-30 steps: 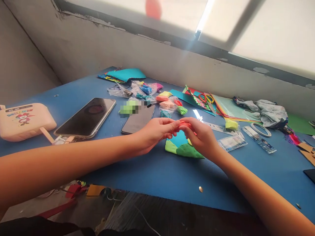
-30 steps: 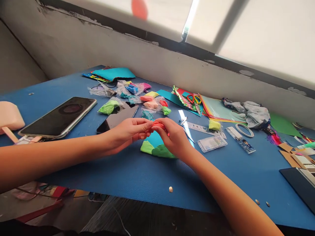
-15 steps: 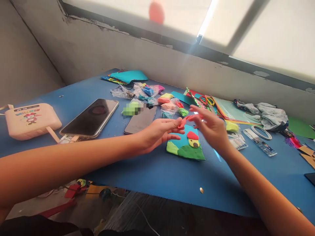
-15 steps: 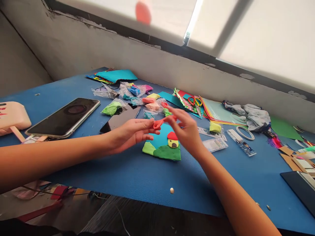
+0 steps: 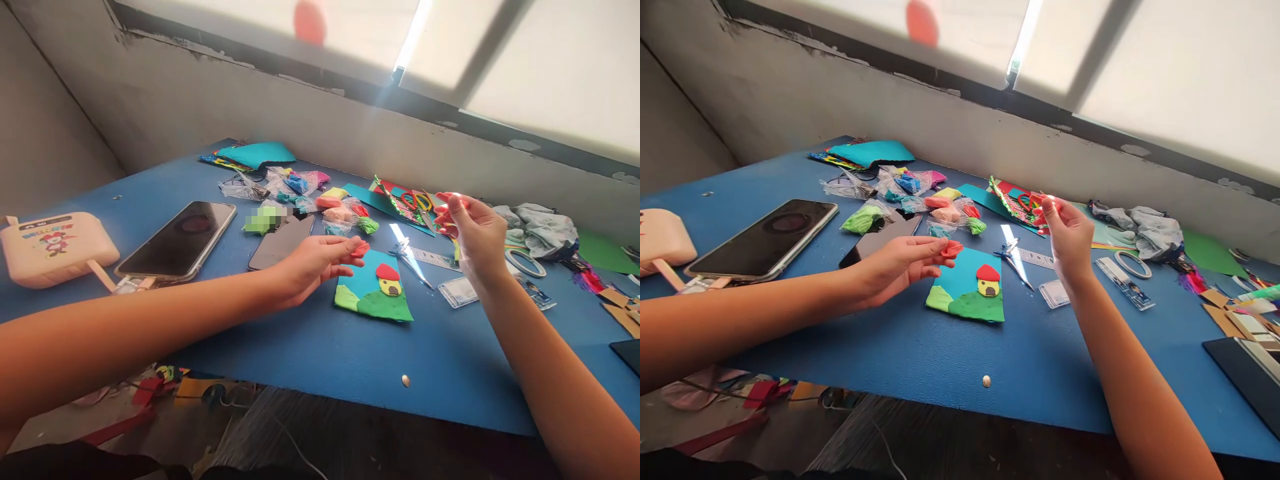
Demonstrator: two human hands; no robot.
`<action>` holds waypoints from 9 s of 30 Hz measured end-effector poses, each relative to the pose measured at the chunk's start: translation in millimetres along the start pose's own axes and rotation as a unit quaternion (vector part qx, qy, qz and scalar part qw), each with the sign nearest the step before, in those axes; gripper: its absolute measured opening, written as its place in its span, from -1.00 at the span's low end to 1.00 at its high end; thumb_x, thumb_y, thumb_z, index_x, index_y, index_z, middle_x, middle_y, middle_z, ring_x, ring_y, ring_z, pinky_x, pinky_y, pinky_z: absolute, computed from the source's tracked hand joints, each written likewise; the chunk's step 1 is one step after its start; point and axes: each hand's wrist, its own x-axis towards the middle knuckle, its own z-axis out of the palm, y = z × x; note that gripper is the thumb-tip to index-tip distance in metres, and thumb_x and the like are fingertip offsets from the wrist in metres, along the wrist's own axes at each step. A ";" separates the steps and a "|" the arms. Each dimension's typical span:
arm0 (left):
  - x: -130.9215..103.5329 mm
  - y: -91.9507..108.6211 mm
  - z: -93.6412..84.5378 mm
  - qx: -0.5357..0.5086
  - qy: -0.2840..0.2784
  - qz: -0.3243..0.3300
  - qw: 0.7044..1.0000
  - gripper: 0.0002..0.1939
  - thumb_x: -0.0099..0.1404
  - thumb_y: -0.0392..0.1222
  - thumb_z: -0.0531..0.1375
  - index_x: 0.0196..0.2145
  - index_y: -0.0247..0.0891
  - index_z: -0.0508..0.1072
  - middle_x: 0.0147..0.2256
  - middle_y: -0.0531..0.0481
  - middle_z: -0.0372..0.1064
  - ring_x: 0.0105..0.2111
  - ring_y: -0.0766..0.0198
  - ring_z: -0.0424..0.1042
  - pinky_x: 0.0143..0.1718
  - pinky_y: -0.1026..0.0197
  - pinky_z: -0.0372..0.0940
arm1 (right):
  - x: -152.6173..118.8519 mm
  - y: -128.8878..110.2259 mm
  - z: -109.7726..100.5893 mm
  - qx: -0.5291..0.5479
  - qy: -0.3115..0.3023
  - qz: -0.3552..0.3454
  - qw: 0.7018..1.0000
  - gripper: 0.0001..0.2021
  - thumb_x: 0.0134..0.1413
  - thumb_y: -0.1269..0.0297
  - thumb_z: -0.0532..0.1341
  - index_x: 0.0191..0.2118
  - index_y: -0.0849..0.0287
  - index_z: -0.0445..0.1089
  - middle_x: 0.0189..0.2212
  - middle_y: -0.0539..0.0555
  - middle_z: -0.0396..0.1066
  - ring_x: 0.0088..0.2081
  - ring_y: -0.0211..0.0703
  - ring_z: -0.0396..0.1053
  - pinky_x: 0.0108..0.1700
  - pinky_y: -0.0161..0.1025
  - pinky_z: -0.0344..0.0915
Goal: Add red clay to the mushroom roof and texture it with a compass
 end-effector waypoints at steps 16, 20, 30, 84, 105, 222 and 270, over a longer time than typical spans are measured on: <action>0.6 -1.6 -1.6 0.019 -0.017 0.025 0.999 -0.87 0.16 -0.20 0.37 -0.37 -0.34 0.60 -0.43 0.00 0.42 -0.42 0.38 0.33 -0.38 0.30 0.18 | -23.3 -12.8 15.0 -0.013 -0.160 -0.054 0.986 -0.69 -0.06 0.02 0.36 -0.34 0.20 0.55 -0.55 0.01 0.49 -0.54 -0.26 0.43 -0.50 -0.29 0.44; -2.9 -0.2 2.4 -0.043 -0.029 -0.011 0.999 -0.79 0.28 -0.12 0.28 -0.32 -0.36 0.56 -0.27 -0.15 0.50 -0.22 0.22 0.44 -0.26 0.25 0.28 | -31.4 -14.2 18.4 -0.078 -0.061 -0.114 0.989 -0.70 0.10 0.08 0.26 -0.17 0.19 0.53 -0.38 0.09 0.55 -0.41 -0.20 0.51 -0.52 -0.30 0.43; -4.4 -3.1 1.8 0.135 -0.153 0.041 0.978 -0.72 0.24 -0.01 0.28 -0.33 -0.31 0.59 -0.32 -0.10 0.51 -0.26 0.21 0.43 -0.31 0.26 0.27 | -71.0 -29.2 33.7 -0.138 -0.333 -0.270 0.893 -0.80 0.17 0.34 0.17 -0.14 0.14 0.51 -0.39 0.04 0.57 -0.44 -0.27 0.50 -0.39 -0.36 0.43; -11.9 -10.2 6.1 0.164 -0.109 0.103 0.975 -0.65 0.28 -0.03 0.23 -0.09 -0.29 0.34 -0.27 -0.01 0.40 -0.30 0.29 0.37 -0.29 0.24 0.26 | -70.5 -26.1 32.7 -0.369 -0.071 -0.544 0.751 -0.47 0.38 0.25 -0.12 -0.66 0.15 0.18 -0.77 -0.06 0.12 -0.69 -0.33 -0.01 -0.60 -0.31 -0.06; -8.8 -4.6 3.4 0.224 -0.072 0.116 0.965 -0.80 0.38 -0.16 0.08 -0.38 -0.28 0.31 -0.63 0.15 0.24 -0.59 0.42 0.23 -0.54 0.35 0.12 | -34.7 -18.1 19.4 -0.049 -0.237 -0.050 0.969 -0.40 0.09 -0.28 0.09 -0.67 0.16 0.19 -0.76 -0.06 0.21 -0.69 -0.39 0.15 -0.59 -0.37 0.15; -11.5 -8.8 1.1 0.063 -0.224 -0.002 0.972 -0.66 0.21 0.03 0.31 -0.25 -0.34 0.57 -0.27 -0.11 0.51 -0.12 0.12 0.44 0.01 0.13 0.25 | -81.1 -31.3 36.2 -0.306 -0.165 -0.529 0.774 -0.73 0.35 0.17 0.02 -0.14 0.30 0.30 -0.38 0.16 0.53 -0.39 -0.17 0.48 -0.35 -0.29 0.34; -13.7 -7.7 1.8 0.185 -0.225 0.030 0.956 -0.53 0.34 0.23 0.04 -0.37 -0.27 0.39 -0.41 -0.03 0.35 -0.35 0.23 0.38 -0.32 0.22 0.25 | -86.9 -32.2 37.1 -0.152 -0.229 -0.399 0.875 -0.84 0.19 0.42 0.16 -0.14 0.17 0.44 -0.27 0.08 0.58 -0.27 -0.18 0.55 -0.23 -0.28 0.50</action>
